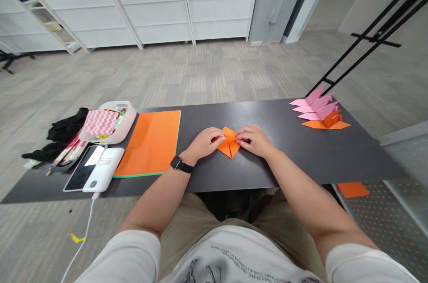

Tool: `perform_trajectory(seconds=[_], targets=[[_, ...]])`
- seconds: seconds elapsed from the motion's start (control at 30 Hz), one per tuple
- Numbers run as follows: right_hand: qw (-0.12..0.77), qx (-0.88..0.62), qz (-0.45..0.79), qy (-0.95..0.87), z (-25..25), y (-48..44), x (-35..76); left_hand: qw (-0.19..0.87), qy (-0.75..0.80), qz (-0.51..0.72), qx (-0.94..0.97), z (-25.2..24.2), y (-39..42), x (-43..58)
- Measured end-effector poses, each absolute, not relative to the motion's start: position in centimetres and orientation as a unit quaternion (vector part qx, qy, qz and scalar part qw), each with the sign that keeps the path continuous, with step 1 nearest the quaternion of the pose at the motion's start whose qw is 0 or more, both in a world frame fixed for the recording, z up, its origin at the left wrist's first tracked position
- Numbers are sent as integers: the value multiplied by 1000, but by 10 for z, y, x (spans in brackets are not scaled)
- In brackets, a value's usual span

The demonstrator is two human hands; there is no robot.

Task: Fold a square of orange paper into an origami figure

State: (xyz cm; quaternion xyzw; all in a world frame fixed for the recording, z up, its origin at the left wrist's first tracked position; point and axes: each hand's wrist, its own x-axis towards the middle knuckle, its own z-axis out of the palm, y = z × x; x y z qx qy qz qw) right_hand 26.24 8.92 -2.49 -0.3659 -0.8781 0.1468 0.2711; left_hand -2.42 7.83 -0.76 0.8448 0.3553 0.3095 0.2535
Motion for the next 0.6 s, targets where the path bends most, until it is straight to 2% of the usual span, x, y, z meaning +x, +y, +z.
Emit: perform_trajectory(seconds=[0.33, 0.6], targets=[[394, -413, 185, -800, -22, 88, 266, 254, 317, 332, 851, 0, 74, -39], [399, -397, 213, -799, -21, 89, 265, 224, 334, 322, 857, -2, 76, -44]])
